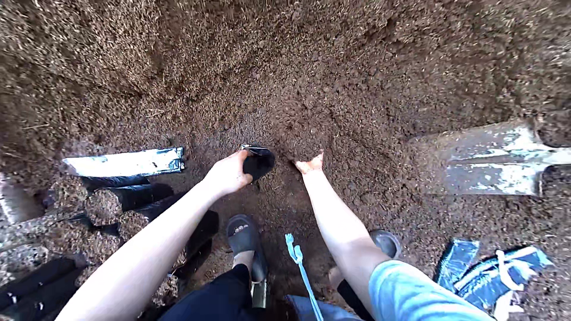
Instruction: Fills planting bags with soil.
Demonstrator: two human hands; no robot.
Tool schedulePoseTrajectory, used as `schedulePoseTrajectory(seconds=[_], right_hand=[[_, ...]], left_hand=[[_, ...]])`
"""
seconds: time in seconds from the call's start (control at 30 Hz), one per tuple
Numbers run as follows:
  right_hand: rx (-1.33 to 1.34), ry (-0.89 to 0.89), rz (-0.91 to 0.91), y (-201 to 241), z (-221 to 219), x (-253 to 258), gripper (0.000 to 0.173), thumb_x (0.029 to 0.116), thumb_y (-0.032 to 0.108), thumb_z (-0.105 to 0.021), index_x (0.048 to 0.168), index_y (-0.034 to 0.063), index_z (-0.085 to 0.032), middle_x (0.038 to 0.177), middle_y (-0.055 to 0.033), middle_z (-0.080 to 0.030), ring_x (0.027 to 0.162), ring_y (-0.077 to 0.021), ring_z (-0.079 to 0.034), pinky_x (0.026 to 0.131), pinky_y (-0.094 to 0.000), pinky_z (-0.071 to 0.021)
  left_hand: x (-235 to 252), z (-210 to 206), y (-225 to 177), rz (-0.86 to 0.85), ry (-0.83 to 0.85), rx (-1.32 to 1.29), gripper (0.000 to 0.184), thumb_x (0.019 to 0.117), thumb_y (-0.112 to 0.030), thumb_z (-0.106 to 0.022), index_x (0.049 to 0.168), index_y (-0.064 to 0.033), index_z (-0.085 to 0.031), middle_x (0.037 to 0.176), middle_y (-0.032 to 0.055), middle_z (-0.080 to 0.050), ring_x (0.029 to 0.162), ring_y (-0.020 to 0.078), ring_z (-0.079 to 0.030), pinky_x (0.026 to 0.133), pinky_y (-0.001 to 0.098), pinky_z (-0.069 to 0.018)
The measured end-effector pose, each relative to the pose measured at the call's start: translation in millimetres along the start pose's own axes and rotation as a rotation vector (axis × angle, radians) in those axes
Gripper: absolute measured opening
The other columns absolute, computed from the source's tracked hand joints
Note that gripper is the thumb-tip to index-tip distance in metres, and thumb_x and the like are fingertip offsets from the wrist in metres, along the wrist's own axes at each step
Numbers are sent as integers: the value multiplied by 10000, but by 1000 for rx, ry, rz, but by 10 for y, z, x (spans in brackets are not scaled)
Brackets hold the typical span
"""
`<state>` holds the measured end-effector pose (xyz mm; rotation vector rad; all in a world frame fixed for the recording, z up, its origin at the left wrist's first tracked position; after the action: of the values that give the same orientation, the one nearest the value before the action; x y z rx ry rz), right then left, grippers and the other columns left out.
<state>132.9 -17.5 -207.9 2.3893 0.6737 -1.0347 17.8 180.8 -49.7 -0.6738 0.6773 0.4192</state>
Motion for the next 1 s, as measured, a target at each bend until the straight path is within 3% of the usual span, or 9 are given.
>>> schedulePoseTrajectory(seconds=[0.2, 0.33, 0.43, 0.53, 0.6, 0.7, 0.83, 0.9, 1.0], right_hand=[[-300, 19, 18, 372, -237, -1116, 888, 932, 831, -84, 1395, 183, -476, 1219, -88, -637, 1108, -229, -631, 860, -473, -564], [-351, 157, -24, 337, -458, -1588, 765, 983, 762, -129, 1229, 179, -560, 1053, -60, -675, 966, -195, -665, 788, -418, -582], [-671, 340, 82, 344, -596, -1653, 627, 1023, 700, -253, 1391, 278, -537, 1232, 17, -687, 1086, -138, -676, 888, -386, -594], [-1034, 453, 392, 325, -733, -1733, 636, 1093, 503, -162, 1590, 150, -344, 1610, -24, -393, 1456, -127, -386, 1200, -379, -341], [-1182, 468, 496, 257, -798, -1704, 606, 1111, 411, -156, 1538, 64, -411, 1611, -94, -389, 1487, -172, -357, 1229, -409, -307], [-1420, 447, 525, 184, -952, -1702, 420, 1110, 249, -378, 1408, 21, -567, 1481, -142, -536, 1381, -192, -500, 1159, -401, -417], [-1470, 377, 585, 324, -1064, -1738, 388, 1085, 238, -437, 1378, 40, -597, 1410, -134, -597, 1244, -218, -617, 994, -438, -556], [-1308, 223, 416, 348, -764, -1644, 454, 1111, 349, -362, 1392, 45, -550, 1339, -121, -618, 1136, -227, -662, 884, -441, -596], [-1012, 104, -429, -230, 323, -1319, 926, 992, 771, -147, 1454, 29, -456, 1323, -217, -634, 1167, -328, -661, 965, -476, -562]], left_hand=[[242, -93, -409, -75, 30, 59, 603, 926, -169, -727, 1471, -46, -500, 1409, 252, -580, 1275, 454, -586, 1014, 699, -451], [55, -71, -739, -238, 10, 1, 640, 903, -104, -760, 1469, 16, -487, 1405, 285, -572, 1306, 459, -560, 1062, 684, -419], [-33, -92, -798, -201, 18, 59, 397, 957, -151, -701, 1229, 124, -608, 1254, 322, -621, 1214, 466, -602, 1010, 659, -458], [18, -144, -715, -110, 10, -12, 377, 949, -227, -726, 1102, 109, -649, 1060, 297, -674, 1020, 446, -673, 890, 653, -515], [26, -102, -664, -120, -45, -102, 464, 931, -220, -754, 1243, 88, -604, 1155, 307, -657, 1066, 457, -665, 930, 665, -508], [1, 35, -651, -257, -165, -138, 614, 921, -165, -749, 1461, 10, -515, 1503, 246, -506, 1373, 407, -519, 1119, 633, -408], [-38, 201, -623, -305, -237, -87, 661, 919, -102, -714, 1531, -52, -470, 1644, 129, -386, 1459, 356, -452, 1152, 629, -381], [-117, 336, -562, -292, -261, -122, 649, 932, -104, -704, 1539, -72, -474, 1635, 116, -408, 1438, 363, -478, 1141, 639, -388], [-304, 569, -545, -276, -292, -160, 667, 930, -125, -706, 1552, -111, -464, 1581, 146, -475, 1393, 386, -518, 1107, 664, -406]])
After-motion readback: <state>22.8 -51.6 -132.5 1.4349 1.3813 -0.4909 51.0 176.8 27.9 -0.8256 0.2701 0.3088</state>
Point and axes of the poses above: each hand's wrist, its own x-axis towards the middle knuckle, its own z-axis out of the back of the hand, y = z × x, the point moved 3 cm from there along x, towards the middle knuckle
